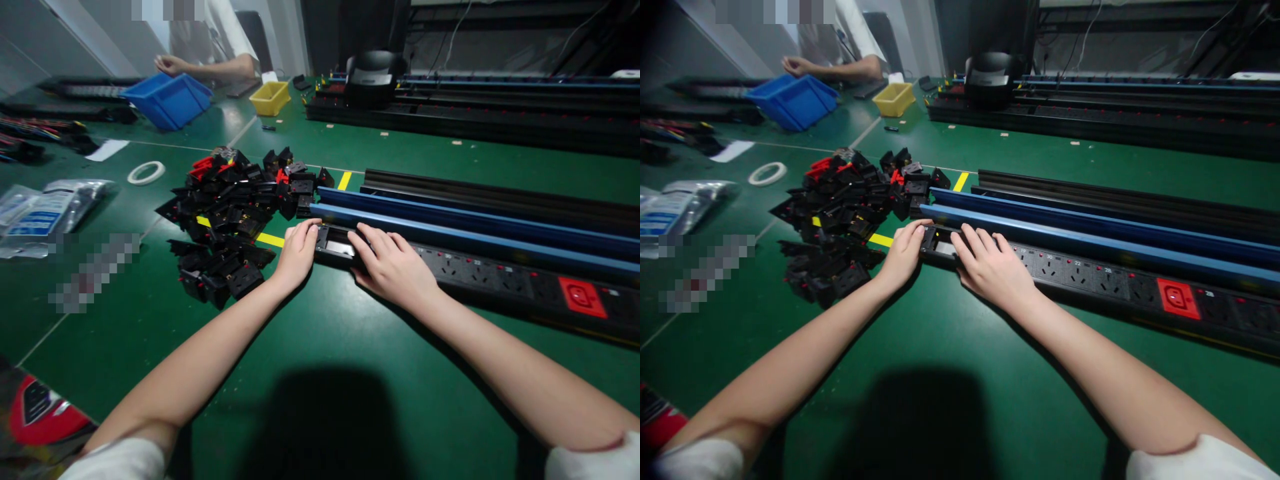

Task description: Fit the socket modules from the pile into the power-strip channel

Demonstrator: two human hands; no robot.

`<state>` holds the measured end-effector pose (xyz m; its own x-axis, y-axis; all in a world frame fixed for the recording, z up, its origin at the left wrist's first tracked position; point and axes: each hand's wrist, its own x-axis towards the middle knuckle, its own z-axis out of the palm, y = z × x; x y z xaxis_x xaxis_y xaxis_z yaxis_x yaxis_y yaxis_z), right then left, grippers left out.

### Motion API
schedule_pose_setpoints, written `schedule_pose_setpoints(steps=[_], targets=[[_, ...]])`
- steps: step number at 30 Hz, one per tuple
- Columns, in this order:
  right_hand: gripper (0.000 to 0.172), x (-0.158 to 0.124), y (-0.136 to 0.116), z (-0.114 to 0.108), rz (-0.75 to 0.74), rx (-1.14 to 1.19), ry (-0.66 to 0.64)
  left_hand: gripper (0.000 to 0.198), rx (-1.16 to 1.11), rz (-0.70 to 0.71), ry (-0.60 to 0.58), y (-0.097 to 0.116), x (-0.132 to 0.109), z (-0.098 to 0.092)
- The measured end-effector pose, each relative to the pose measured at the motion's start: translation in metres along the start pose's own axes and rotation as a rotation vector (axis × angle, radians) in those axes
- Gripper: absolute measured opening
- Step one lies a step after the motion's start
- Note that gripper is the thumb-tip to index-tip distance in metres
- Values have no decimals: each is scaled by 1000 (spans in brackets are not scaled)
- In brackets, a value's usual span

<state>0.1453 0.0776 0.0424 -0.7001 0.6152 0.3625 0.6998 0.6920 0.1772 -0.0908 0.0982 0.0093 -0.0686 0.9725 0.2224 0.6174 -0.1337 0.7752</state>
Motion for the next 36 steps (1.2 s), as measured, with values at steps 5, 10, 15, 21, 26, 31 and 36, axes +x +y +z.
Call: schedule_pose_setpoints(steps=[5,10,15,21,26,31,36], targets=[[68,0,-2,2,84,25,-20,43,54,49,-7,-1,1,-1],[67,1,-2,2,89,24,-34,47,60,67,-13,-3,1,-2],[67,1,-2,1,80,-3,-46,54,37,37,-31,-3,2,-3],[66,1,-2,1,70,-26,-47,60,49,41,-50,-4,3,-3],[66,1,-2,2,67,-26,-42,61,53,65,-69,-4,2,-4],[67,1,-2,3,71,-10,-30,60,52,77,-81,-2,3,-5],[66,1,-2,2,70,-19,-38,59,21,59,-87,-1,3,-6]])
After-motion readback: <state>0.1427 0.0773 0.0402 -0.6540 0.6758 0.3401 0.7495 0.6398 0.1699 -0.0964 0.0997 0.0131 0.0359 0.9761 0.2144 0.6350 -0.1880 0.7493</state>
